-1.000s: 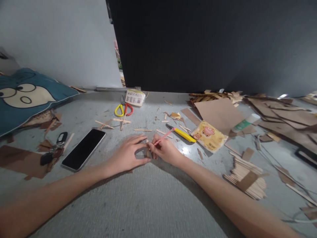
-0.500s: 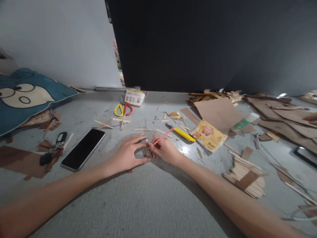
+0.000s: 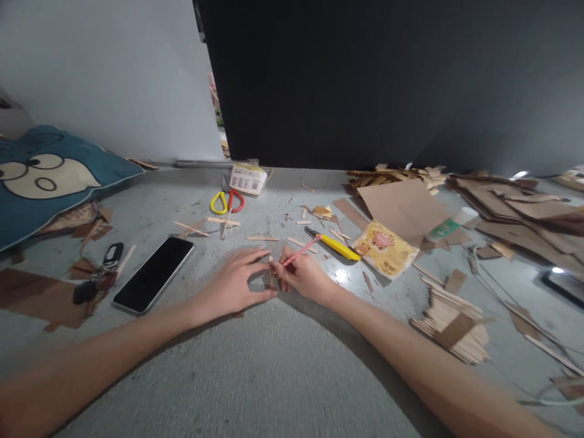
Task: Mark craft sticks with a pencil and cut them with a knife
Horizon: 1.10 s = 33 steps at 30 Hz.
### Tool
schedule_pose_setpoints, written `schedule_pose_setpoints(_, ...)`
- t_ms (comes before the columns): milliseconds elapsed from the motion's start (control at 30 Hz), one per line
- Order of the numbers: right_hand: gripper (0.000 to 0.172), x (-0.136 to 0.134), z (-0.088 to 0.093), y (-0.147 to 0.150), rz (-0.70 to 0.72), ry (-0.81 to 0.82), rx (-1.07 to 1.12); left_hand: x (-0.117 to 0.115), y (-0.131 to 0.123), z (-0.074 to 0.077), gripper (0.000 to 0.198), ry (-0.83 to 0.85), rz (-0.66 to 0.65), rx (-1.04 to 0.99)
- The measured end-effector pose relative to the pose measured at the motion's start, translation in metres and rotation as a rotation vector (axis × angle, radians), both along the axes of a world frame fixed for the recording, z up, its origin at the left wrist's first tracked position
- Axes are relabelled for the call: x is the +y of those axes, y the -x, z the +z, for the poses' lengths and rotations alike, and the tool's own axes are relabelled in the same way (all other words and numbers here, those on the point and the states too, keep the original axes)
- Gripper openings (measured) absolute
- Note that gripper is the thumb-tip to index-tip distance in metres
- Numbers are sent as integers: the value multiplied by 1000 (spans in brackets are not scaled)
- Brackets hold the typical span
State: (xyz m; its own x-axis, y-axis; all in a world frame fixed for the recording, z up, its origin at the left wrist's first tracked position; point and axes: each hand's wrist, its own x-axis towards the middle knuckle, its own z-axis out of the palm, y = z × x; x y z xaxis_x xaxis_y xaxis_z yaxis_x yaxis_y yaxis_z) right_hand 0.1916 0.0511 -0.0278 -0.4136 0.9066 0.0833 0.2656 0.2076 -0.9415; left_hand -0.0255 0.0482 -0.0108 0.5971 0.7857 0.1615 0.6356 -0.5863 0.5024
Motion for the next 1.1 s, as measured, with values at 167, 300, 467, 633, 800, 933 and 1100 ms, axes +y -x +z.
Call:
schedule_pose_setpoints(167,52,-2,2,-1,-60,6,33,1,0,0,69,21,21,-38)
schedule_pose_setpoints(300,51,-3,3,-2,-128,-28,56,2,0,-1,75,39,32,-38)
schedule_pose_setpoints(467,50,-4,3,-2,-133,-25,77,5,-1,1,74,50,31,-11)
schedule_pose_setpoints(633,51,-4,3,-3,-178,-25,91,10,-3,3,80,61,15,26)
schedule_pose_setpoints(800,51,-4,2,-4,-187,-40,87,11,-5,1,70,53,57,-16)
schedule_pose_setpoints(933,50,-4,1,-4,-221,-52,134,5,-5,-3,61,80,92,-114)
schedule_pose_setpoints(1100,48,-6,4,-3,-237,-71,141,1,-4,-6,70,96,98,-207)
